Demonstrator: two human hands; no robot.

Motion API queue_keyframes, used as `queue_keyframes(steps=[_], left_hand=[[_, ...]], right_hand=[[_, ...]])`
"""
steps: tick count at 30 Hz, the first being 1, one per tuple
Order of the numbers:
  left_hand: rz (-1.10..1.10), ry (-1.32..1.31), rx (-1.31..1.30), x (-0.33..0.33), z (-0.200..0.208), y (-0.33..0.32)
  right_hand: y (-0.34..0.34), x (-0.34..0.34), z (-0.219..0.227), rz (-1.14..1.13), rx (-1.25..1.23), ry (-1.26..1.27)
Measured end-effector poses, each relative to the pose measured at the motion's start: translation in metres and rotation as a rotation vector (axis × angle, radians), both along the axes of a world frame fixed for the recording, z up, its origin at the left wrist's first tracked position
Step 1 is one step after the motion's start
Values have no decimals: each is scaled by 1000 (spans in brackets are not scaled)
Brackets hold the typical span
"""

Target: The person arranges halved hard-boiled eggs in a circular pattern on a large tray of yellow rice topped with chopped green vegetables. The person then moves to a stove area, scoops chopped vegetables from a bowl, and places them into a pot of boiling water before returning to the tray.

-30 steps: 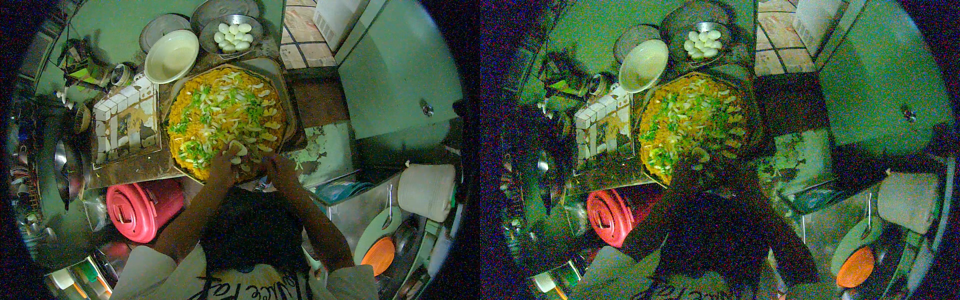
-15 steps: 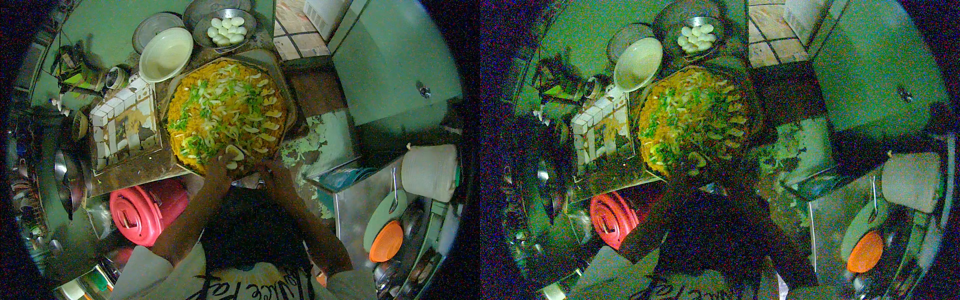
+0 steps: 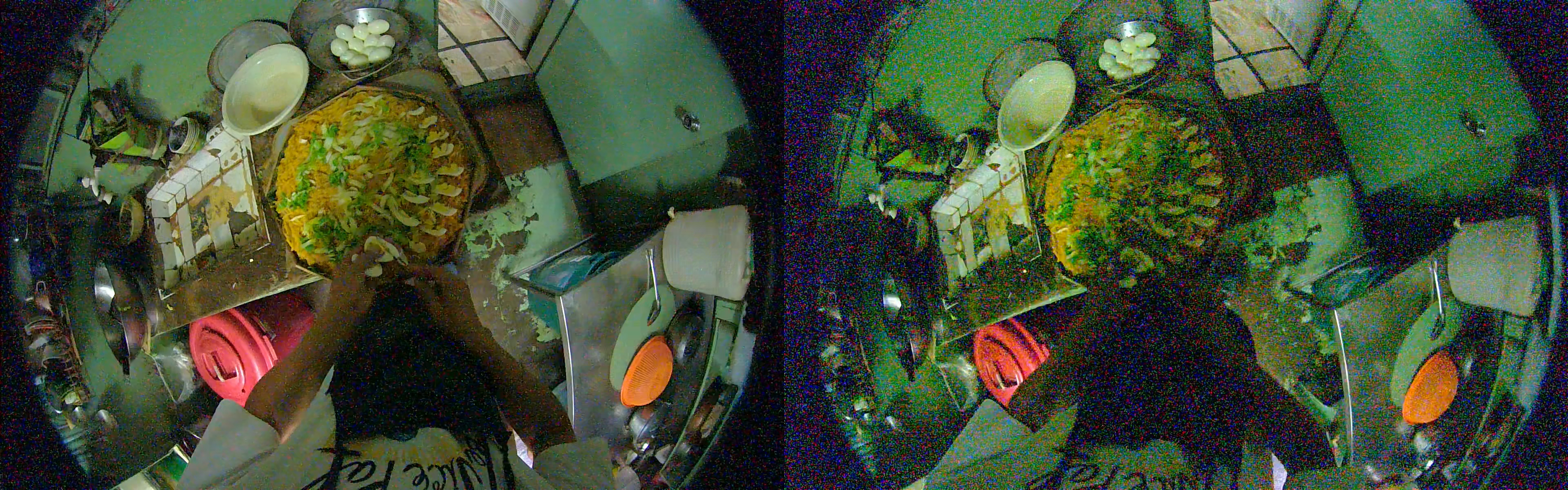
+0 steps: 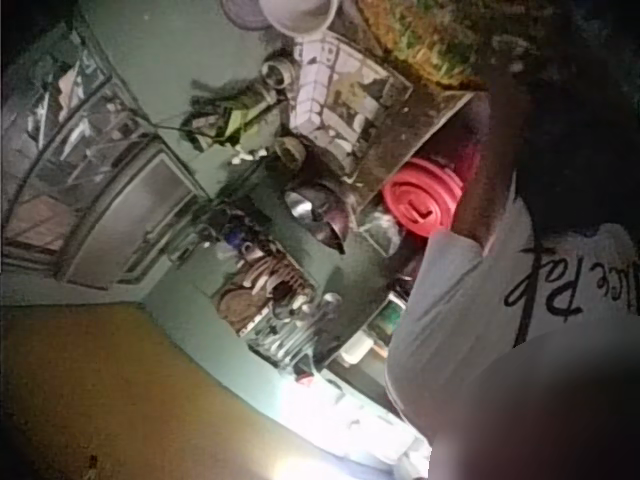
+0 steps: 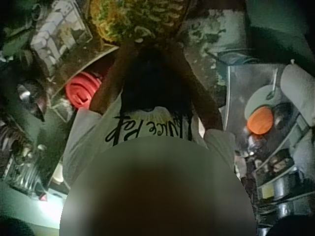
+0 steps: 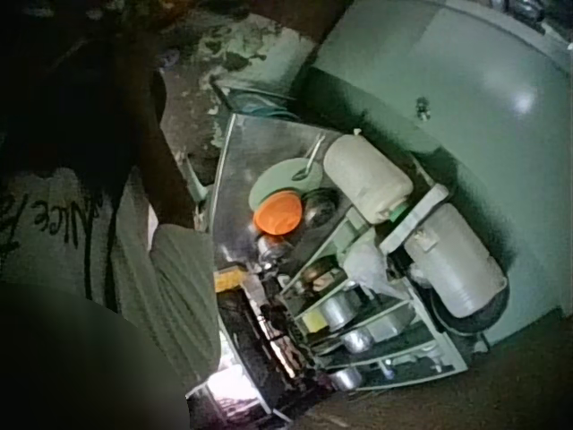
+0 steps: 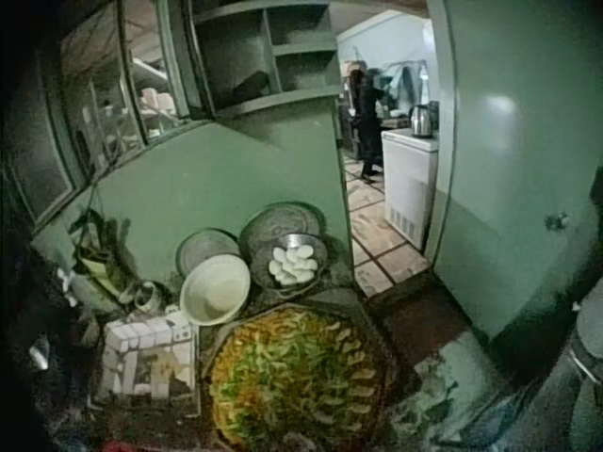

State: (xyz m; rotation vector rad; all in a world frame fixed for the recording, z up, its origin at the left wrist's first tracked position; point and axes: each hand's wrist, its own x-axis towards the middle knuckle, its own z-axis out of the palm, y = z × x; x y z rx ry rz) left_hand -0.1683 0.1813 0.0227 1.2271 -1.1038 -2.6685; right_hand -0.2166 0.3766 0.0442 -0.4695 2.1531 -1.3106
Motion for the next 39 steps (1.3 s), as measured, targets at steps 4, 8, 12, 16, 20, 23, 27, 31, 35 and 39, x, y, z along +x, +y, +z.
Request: queue_keyframes(steps=[4,8,12,16,20,23,27,31,35,39], left_hand=[[62,-113,-56,-11,2,-13],[-33,-41,-72,-6,-9,-26],[9,-58,-65,26,-28,-30],[-94,-88,-30,23,1,-38],[-91,-30,-144,11,3,-49],[-109,-8,-158,13,-9,-62],[-131,-29,-114,23,2,-64],[-154,-98,-156,26,8,-78],[-190,-103,-240,20,11,-90],[-257,-61,-341,15,16,-99]], right_hand=[[-18,-5,-9,-33,-42,62],[-30,1,30,-214,-136,-521],[-24,34,25,-61,-114,-196],[-32,47,-17,-117,-227,55],[-51,38,-20,-159,-157,-190],[-64,38,15,-267,-307,-555],[-60,73,-1,-199,-279,-306],[-70,83,-21,-181,-273,-55],[-93,76,-19,-277,-359,-365],[-106,73,17,-361,-434,-631]])
